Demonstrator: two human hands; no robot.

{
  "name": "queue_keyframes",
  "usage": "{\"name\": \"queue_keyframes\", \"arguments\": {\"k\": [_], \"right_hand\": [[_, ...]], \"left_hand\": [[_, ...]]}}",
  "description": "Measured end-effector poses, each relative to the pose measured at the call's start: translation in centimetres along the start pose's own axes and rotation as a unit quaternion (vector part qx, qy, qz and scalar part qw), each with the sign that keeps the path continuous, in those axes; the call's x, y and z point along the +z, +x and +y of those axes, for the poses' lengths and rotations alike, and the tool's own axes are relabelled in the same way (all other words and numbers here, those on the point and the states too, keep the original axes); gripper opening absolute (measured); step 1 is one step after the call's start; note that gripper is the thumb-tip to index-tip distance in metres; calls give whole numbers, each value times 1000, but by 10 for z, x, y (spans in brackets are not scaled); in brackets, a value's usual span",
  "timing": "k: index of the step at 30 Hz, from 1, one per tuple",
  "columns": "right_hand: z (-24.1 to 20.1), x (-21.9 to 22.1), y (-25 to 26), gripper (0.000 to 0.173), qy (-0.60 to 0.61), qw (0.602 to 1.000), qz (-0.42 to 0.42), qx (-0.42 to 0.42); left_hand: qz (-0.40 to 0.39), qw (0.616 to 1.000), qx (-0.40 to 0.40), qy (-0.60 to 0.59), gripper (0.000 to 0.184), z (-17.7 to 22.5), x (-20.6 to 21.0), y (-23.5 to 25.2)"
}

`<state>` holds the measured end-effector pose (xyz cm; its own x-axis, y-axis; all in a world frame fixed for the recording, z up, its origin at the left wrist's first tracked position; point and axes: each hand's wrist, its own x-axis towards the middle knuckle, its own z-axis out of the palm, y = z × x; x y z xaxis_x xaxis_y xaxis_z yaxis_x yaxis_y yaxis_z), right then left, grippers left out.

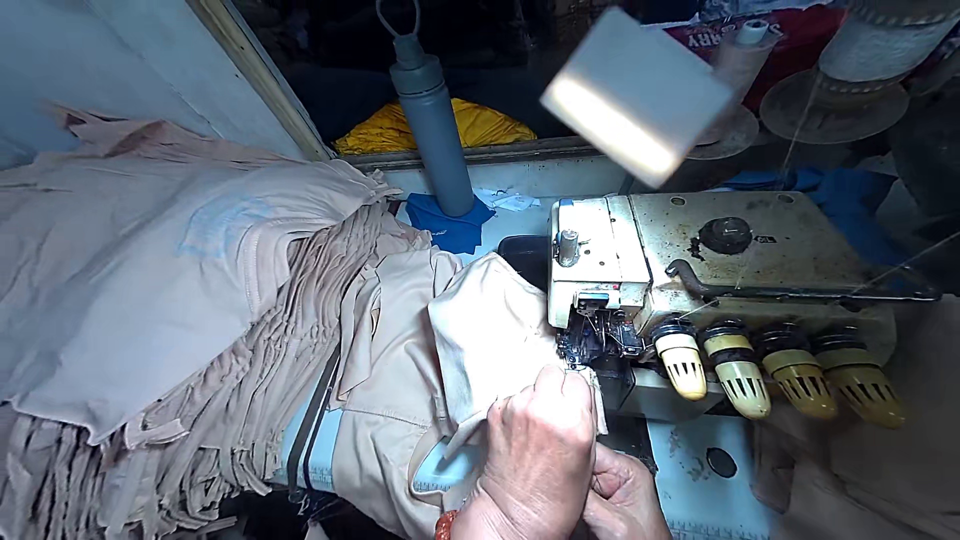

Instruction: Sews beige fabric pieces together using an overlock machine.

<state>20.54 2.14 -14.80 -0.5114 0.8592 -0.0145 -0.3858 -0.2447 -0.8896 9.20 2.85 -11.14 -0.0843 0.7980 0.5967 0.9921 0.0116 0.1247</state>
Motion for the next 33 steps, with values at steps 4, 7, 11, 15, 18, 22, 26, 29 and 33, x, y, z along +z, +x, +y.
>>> {"name": "queue_keyframes", "arguments": {"k": [4,7,11,15,18,22,26,29,33], "right_hand": [[2,-2,2,27,-15,1000,-1,-8],[5,-3,4,15,-15,1000,-5,5],[16,-2,9,12,-17,1000,0,-19],[24,-6,11,12,-94,991,-8,-92],[15,-15,2,15,-168,970,-49,-171],[-12,-27,-23,23,-125,944,-267,-145],[19,-41,-46,18,-149,940,-306,-24],[48,-56,-55,18,-279,942,-181,34],[41,-65,-59,18,-280,945,-169,14]], "left_hand": [[-24,995,37,-90,21,-9,-18,-14],[-45,988,-58,-138,24,-32,-52,-47],[-292,902,-314,-44,54,-82,-77,-99],[-208,887,-396,-118,26,-104,-68,-157],[37,924,-360,-124,30,-123,-95,-133],[220,960,-173,1,35,-180,-136,-86],[-5,973,-232,4,43,-206,-125,-73],[-6,979,-205,-11,36,-166,-101,-76],[32,987,-68,-140,34,-86,-52,-94]]}}
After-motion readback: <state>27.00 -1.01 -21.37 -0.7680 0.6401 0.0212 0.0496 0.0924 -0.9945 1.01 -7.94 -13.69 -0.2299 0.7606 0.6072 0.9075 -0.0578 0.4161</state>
